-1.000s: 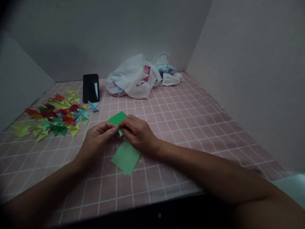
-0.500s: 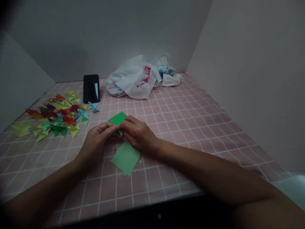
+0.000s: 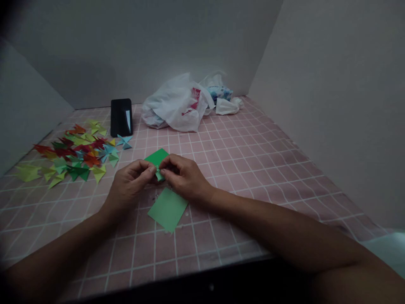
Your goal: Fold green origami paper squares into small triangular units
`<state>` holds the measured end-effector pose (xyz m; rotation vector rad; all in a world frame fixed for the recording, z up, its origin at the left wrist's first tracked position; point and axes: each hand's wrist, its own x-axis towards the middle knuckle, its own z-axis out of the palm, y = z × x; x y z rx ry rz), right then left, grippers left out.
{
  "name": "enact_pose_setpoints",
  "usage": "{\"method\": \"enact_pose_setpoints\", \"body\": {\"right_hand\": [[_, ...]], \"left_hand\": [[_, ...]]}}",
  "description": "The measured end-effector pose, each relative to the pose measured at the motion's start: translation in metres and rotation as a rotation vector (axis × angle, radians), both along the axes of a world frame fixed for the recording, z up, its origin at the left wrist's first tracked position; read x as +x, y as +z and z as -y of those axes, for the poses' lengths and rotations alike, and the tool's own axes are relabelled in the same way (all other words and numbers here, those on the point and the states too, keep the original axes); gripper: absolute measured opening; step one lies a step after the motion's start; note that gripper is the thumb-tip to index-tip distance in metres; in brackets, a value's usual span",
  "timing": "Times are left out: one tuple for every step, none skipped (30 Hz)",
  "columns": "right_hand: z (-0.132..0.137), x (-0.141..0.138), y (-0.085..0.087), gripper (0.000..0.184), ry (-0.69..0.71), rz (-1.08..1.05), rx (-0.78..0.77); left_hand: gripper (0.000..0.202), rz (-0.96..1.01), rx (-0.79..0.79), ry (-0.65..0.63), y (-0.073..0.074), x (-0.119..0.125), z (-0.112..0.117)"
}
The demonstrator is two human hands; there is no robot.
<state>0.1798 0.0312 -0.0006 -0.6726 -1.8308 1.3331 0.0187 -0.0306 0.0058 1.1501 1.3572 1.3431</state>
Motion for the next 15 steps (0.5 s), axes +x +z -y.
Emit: {"method": "enact_pose_setpoints", "body": {"right_hand": [[-0.0002, -0.0005, -0.0002, 0.003, 0.008, -0.006, -0.046], [-0.0005, -0.0010, -0.0006, 0.005, 0.012, -0.009, -0.085], [-0.0008, -0.0014, -0.0011, 0.007, 0.012, -0.013, -0.114], [-0.0010, -0.0017, -0.0016, 0.008, 0.009, -0.018, -0.133], [-0.0011, -0.0019, -0.0020, 0.008, 0.007, -0.023, -0.144], [-0.0011, -0.0020, -0.0021, 0.008, 0.006, -0.028, -0.152], [-0.0010, -0.0019, -0.0021, 0.009, 0.010, -0.033, -0.163], [-0.0009, -0.0017, -0.0019, 0.010, 0.016, -0.041, -0.178], [-0.0007, -0.0015, -0.0015, 0.011, 0.024, -0.047, -0.196], [-0.0006, -0.0012, -0.0010, 0.012, 0.032, -0.049, -0.213], [-0.0004, -0.0009, -0.0006, 0.013, 0.036, -0.047, -0.225], [-0.0003, -0.0008, -0.0003, 0.014, 0.038, -0.044, -0.231], [-0.0001, -0.0008, -0.0001, 0.014, 0.041, -0.041, -0.237], [0.0000, -0.0010, -0.0001, 0.014, 0.042, -0.039, -0.243], [0.0001, -0.0013, -0.0002, 0.014, 0.045, -0.037, -0.248]], "left_hand": [[0.022, -0.002, 0.002, 0.002, 0.0003, 0.0001, 0.0001], [0.023, -0.002, 0.004, 0.004, 0.0005, 0.0003, 0.0001], [0.023, -0.001, 0.004, 0.003, 0.0007, 0.0005, 0.0000], [0.023, -0.006, 0.007, 0.003, 0.0008, 0.0007, -0.0002], [0.023, -0.017, 0.012, 0.004, 0.0008, 0.0009, -0.0004], [0.022, -0.033, 0.020, 0.007, 0.0008, 0.0010, -0.0005], [0.021, -0.051, 0.028, 0.009, 0.0007, 0.0012, -0.0006], [0.020, -0.067, 0.035, 0.010, 0.0006, 0.0013, -0.0006], [0.020, -0.078, 0.040, 0.010, 0.0005, 0.0015, -0.0005], [0.019, -0.085, 0.042, 0.006, 0.0004, 0.0017, -0.0003], [0.019, -0.087, 0.041, 0.002, 0.0004, 0.0019, -0.0001], [0.019, -0.088, 0.040, 0.000, 0.0004, 0.0021, 0.0002], [0.019, -0.089, 0.039, -0.001, 0.0006, 0.0024, 0.0005], [0.018, -0.093, 0.039, 0.000, 0.0009, 0.0027, 0.0008], [0.018, -0.097, 0.038, 0.001, 0.0013, 0.0029, 0.0010]]}}
